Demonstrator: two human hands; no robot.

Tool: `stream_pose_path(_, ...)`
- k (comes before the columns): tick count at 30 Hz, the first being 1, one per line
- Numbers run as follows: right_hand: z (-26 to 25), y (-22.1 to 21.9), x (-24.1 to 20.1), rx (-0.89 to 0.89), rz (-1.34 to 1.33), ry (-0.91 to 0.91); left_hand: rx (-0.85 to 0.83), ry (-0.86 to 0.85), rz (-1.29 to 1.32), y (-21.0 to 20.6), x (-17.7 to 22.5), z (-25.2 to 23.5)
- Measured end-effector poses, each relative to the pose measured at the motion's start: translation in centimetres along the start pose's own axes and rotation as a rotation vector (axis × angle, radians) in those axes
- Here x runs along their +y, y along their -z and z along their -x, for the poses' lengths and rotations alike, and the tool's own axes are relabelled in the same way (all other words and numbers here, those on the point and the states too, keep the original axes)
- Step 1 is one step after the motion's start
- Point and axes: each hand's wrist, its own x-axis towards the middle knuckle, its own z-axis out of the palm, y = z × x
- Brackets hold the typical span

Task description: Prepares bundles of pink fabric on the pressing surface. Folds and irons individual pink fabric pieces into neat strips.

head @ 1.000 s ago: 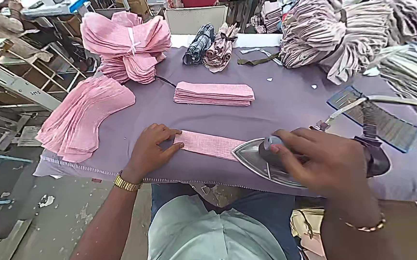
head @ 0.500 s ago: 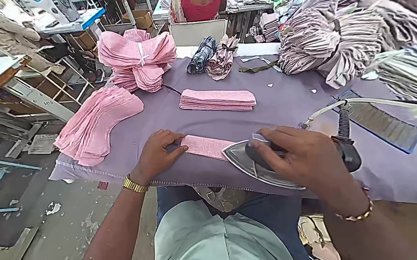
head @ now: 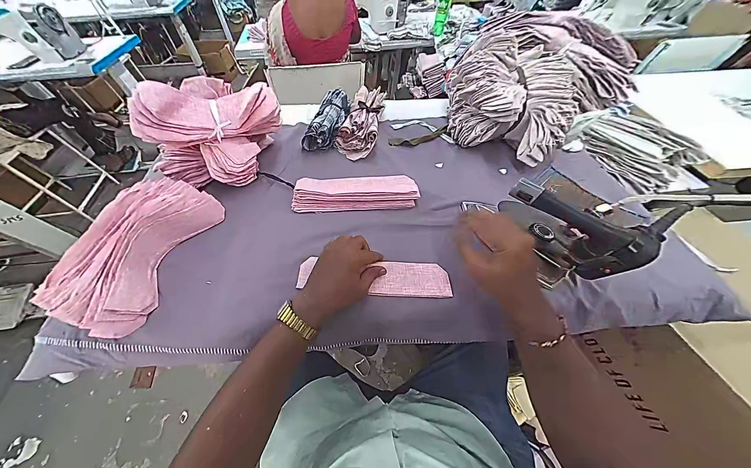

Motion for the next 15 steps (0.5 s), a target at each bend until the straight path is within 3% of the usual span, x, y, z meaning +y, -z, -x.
stream_pose_path(2,2.0,-2.4,-1.3,-0.196,-0.229,0.031,0.052,-0.010,0.135,-0.2,-0.3,-0.2)
stream_pose_path(3,2.8,-3.1,-1.8,-0.211,-0.316,0.013,0.099,-0.027,0.218,-0.3,-0.5,0.0)
stream_pose_path(7,3.7,-3.1,-3.2,-0.074,-0.651,-0.112,0.188,-0.077,0.427,-0.3,-0.8,0.7)
stream_pose_path(15,3.3,-3.6,-2.7,-0.121,-0.646,0.006,0.150,-0.111,0.464,-0.3,-0.6,0.8)
